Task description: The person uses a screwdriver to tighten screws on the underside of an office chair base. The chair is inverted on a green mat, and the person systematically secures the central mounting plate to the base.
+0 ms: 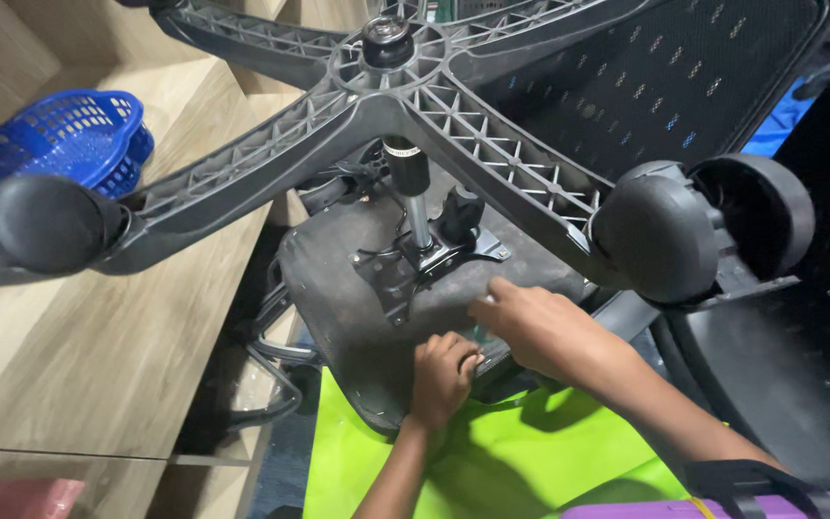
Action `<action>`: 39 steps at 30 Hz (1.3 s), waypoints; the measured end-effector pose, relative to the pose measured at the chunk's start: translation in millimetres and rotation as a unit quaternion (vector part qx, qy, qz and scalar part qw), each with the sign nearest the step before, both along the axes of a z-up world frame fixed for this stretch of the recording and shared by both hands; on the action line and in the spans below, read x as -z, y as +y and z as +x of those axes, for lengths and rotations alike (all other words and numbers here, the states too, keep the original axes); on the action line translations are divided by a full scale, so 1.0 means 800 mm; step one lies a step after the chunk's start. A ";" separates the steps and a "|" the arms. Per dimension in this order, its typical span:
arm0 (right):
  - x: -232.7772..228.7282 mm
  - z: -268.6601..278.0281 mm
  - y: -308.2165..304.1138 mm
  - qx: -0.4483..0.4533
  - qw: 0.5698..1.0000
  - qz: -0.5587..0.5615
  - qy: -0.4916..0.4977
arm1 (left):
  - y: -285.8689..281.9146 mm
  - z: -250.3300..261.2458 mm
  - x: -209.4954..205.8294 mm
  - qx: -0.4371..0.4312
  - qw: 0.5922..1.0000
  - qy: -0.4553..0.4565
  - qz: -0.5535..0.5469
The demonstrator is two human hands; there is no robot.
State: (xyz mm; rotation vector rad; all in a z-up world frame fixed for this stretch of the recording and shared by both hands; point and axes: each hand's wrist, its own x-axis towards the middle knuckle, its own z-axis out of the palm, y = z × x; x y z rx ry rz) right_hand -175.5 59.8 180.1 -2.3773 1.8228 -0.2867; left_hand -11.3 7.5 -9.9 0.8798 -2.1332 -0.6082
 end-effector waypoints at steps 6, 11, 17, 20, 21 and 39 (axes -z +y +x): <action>-0.008 0.005 -0.011 0.124 0.988 0.029 0.082 | -0.004 0.007 -0.005 0.030 1.000 0.005 -0.005; -0.016 0.015 -0.007 0.097 0.990 0.066 0.081 | -0.003 0.003 -0.004 0.016 1.000 -0.013 0.020; -0.012 0.014 -0.003 -0.045 0.990 0.068 0.112 | -0.002 0.003 -0.005 0.011 1.000 -0.021 -0.007; -0.007 0.008 -0.013 -0.052 0.983 0.105 0.141 | 0.002 0.003 -0.002 0.011 1.000 -0.012 -0.001; -0.004 0.009 -0.016 -0.048 0.984 0.104 0.136 | 0.000 0.006 -0.002 0.015 1.000 -0.016 0.000; -0.011 0.015 -0.033 0.041 0.989 0.134 0.051 | 0.000 -0.001 -0.005 0.002 0.999 -0.004 0.042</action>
